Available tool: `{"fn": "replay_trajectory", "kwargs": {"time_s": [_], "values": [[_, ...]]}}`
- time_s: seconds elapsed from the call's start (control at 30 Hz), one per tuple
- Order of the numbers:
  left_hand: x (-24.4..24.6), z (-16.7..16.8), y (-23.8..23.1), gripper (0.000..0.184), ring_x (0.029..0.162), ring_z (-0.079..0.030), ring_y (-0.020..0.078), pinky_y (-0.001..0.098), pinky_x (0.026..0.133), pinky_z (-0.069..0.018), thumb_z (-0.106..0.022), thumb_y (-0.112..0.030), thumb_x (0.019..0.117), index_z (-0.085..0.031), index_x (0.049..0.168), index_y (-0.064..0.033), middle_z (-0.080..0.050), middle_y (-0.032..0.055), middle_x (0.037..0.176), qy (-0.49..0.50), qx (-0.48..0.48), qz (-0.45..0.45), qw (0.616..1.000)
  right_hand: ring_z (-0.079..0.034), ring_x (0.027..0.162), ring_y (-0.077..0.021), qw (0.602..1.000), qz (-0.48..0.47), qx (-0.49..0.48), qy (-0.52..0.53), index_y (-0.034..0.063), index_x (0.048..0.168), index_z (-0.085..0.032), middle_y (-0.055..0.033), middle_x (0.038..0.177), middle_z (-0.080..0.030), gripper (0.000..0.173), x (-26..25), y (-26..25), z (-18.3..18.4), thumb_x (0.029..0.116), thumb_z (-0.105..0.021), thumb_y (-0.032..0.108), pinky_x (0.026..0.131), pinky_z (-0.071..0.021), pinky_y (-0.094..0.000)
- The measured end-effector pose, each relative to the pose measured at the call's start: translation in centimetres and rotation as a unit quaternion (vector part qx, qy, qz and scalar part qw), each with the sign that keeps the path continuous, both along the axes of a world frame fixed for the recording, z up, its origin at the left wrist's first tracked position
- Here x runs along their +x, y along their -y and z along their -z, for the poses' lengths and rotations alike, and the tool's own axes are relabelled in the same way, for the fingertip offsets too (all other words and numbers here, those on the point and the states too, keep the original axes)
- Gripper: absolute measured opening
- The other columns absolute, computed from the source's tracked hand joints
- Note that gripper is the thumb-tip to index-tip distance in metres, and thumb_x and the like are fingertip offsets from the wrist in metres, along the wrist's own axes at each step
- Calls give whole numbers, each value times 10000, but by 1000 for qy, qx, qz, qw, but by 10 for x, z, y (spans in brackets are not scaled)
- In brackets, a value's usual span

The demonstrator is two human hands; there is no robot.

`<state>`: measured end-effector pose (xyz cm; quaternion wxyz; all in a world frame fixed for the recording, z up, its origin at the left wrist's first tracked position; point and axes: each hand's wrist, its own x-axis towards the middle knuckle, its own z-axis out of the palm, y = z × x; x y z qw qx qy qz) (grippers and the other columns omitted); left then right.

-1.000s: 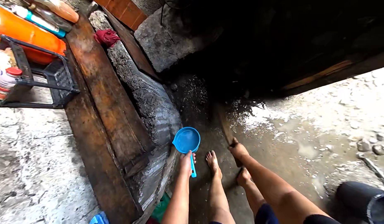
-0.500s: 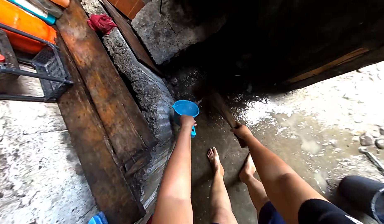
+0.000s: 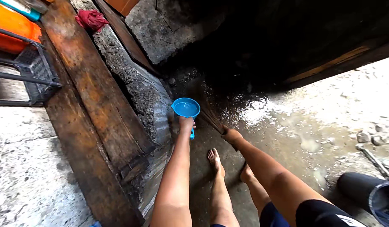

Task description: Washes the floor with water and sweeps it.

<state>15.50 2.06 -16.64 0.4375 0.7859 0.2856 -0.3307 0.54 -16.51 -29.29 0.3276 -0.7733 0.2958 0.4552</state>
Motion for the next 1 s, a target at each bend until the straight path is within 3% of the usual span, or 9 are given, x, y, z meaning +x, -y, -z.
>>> {"fn": "replay_trajectory", "kwargs": {"time_s": [0.2,0.27,0.33,0.4,0.53,0.63,0.83,0.93,1.0], "values": [[8,-16,10,861,1013,-718,389,534,871,-595,-572,-178,1019,32,1610,-10,-621,317,1257,-5,184,114,976,-648,1202,-377,973,229,-4,40,251,1604,-393,-181,1299,-681,778,-24,30,18,912,-729,366,1007,-491,-637],[7,-14,14,841,1028,-718,392,537,870,-600,-568,-172,1026,12,1617,-26,-623,313,1269,2,169,90,982,-649,1210,-382,988,152,8,26,254,1639,-311,-187,1309,-676,826,-33,16,13,920,-698,376,1010,-499,-635],[4,-5,13,636,898,-708,306,453,765,-607,-556,-114,1034,-218,1561,-6,-648,248,1143,23,72,7,997,-634,1231,-423,1000,1,5,-1,302,1660,-241,-203,1338,-661,868,-38,19,7,916,-676,402,994,-491,-672],[3,-1,10,351,713,-641,176,328,625,-559,-552,-84,1035,-463,1352,38,-645,145,940,30,-26,-93,995,-635,1207,-474,998,-55,-20,0,369,1637,-289,-228,1325,-665,846,-39,45,5,900,-699,432,950,-485,-728],[7,-3,1,206,617,-606,132,282,560,-540,-536,-54,1034,-517,1215,43,-629,97,826,16,-82,-101,991,-609,1263,-413,988,149,-21,25,287,1598,-411,-202,1359,-650,756,-34,84,8,919,-715,421,1036,-458,-667],[17,-2,5,255,643,-624,151,302,584,-560,-531,-13,1012,-490,1258,40,-626,107,849,-1,-76,-51,996,-631,1226,-375,958,277,37,65,170,1546,-477,-198,1317,-664,689,-14,44,4,928,-735,329,1041,-481,-610],[54,-12,28,581,800,-675,211,359,709,-596,-535,9,982,-276,1502,28,-622,192,1062,-1,6,-16,1000,-614,1253,-445,998,-46,22,26,367,1618,-342,-198,1362,-653,791,27,3,-11,913,-693,437,983,-470,-716],[84,-21,36,788,861,-693,247,388,736,-605,-516,-3,983,-25,1598,-36,-590,237,1205,9,61,18,998,-615,1243,-454,996,72,-6,47,333,1580,-432,-215,1332,-664,711,35,43,0,929,-705,423,987,-465,-716],[103,-28,40,805,845,-698,245,386,716,-609,-525,-23,979,-8,1597,-38,-584,238,1225,15,98,41,994,-633,1202,-442,982,175,0,69,265,1526,-510,-222,1279,-682,661,42,51,17,916,-733,384,979,-473,-705]]}}
